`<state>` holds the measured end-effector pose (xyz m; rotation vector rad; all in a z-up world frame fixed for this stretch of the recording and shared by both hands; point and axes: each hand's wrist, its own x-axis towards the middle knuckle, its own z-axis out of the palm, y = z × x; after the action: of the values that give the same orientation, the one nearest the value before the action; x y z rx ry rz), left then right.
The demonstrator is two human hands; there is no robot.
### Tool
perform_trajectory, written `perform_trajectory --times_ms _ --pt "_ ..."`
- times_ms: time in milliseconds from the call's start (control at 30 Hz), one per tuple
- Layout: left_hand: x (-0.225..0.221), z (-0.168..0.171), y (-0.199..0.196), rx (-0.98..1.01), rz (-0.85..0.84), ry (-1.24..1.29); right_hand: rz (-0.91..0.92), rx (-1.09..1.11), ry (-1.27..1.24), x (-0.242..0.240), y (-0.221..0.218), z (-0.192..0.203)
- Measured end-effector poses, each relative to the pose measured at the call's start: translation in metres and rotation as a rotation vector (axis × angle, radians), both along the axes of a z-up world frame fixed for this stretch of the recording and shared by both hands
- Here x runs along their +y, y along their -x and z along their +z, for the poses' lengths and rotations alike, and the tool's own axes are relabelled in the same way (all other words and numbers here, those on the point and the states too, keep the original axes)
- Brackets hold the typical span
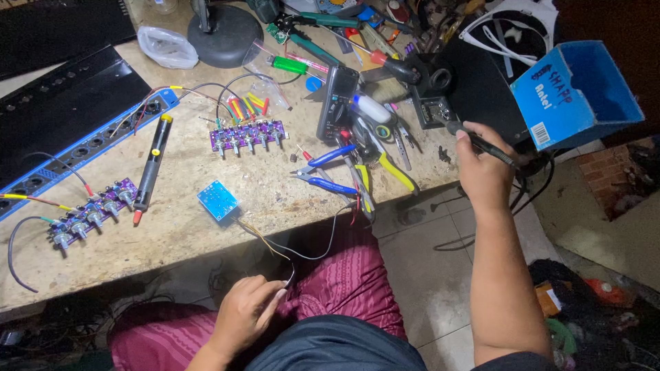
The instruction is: Soldering wires to a circuit board and preparing wires using pliers
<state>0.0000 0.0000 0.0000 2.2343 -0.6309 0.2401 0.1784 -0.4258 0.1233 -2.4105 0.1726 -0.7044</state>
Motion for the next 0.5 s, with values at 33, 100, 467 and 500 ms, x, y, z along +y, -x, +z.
perform_trajectory --times_ms 33,100,467,500 --pt "-0.002 0.005 0.002 -0.003 0.000 0.001 0.000 -0.003 0.001 0.002 -0.002 0.001" --pt "-0.005 0.014 0.008 0.039 0.113 0.122 0.008 0.036 -0.045 0.006 -0.006 0.003" --pt "0.013 0.072 0.006 -0.042 0.493 0.324 0.029 -0.026 -0.835 -0.003 0.036 0.001" --pt "0.018 0.071 0.005 -0.078 0.535 0.288 0.012 0.071 -1.103 -0.001 0.043 0.005"
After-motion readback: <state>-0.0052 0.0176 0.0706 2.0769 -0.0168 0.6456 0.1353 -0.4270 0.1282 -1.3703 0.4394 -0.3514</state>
